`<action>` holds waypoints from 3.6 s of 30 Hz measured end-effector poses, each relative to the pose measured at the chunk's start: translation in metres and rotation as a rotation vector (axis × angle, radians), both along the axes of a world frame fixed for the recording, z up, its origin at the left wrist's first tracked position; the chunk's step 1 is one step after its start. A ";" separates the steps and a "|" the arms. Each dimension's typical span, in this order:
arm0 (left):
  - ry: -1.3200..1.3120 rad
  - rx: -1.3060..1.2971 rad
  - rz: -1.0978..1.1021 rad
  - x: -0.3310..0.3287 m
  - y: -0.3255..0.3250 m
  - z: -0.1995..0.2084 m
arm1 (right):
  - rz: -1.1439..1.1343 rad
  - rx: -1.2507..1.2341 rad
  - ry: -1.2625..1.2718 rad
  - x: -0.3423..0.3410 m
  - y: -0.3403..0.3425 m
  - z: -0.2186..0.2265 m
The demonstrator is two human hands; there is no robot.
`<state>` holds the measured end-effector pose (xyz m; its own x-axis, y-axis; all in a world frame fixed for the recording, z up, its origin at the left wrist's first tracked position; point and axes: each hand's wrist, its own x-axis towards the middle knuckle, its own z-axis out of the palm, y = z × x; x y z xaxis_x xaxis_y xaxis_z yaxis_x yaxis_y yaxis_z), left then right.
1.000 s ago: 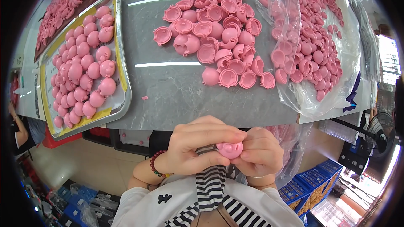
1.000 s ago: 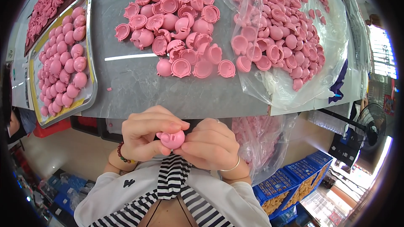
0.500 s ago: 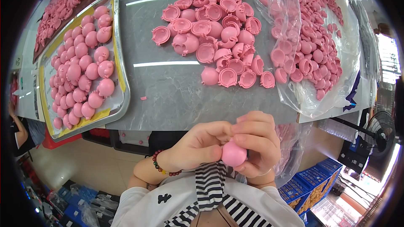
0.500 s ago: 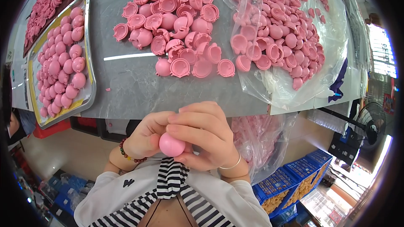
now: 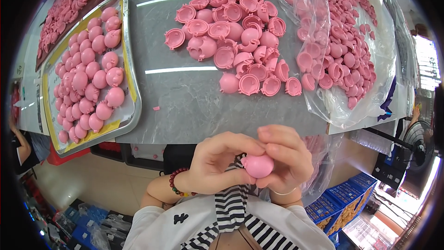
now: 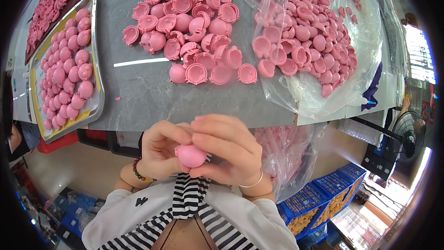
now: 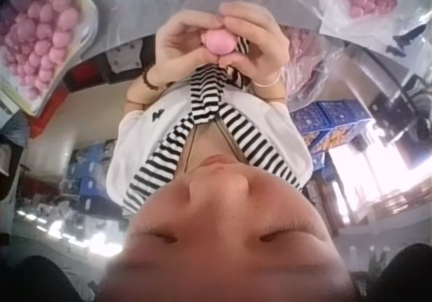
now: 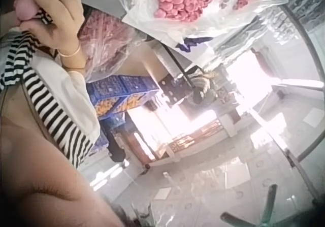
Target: The worker applies glue to the edges of pink plastic shell halves and joins them together to form small spheres.
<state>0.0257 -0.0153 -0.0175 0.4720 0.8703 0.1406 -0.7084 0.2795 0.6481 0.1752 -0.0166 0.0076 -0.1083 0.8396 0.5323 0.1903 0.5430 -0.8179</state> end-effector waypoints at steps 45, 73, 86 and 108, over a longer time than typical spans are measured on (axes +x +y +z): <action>1.686 0.858 0.719 -0.052 0.069 0.044 | -0.402 0.029 -0.004 0.031 -0.016 -0.003; 0.762 0.757 0.319 0.005 0.009 0.012 | 0.316 -0.455 0.566 0.027 -0.014 0.011; 0.077 -0.002 -0.014 -0.002 0.000 0.008 | -0.104 0.004 0.379 0.018 -0.006 0.006; 0.155 0.038 0.026 -0.004 0.000 0.005 | -0.193 0.282 0.131 0.014 -0.009 0.003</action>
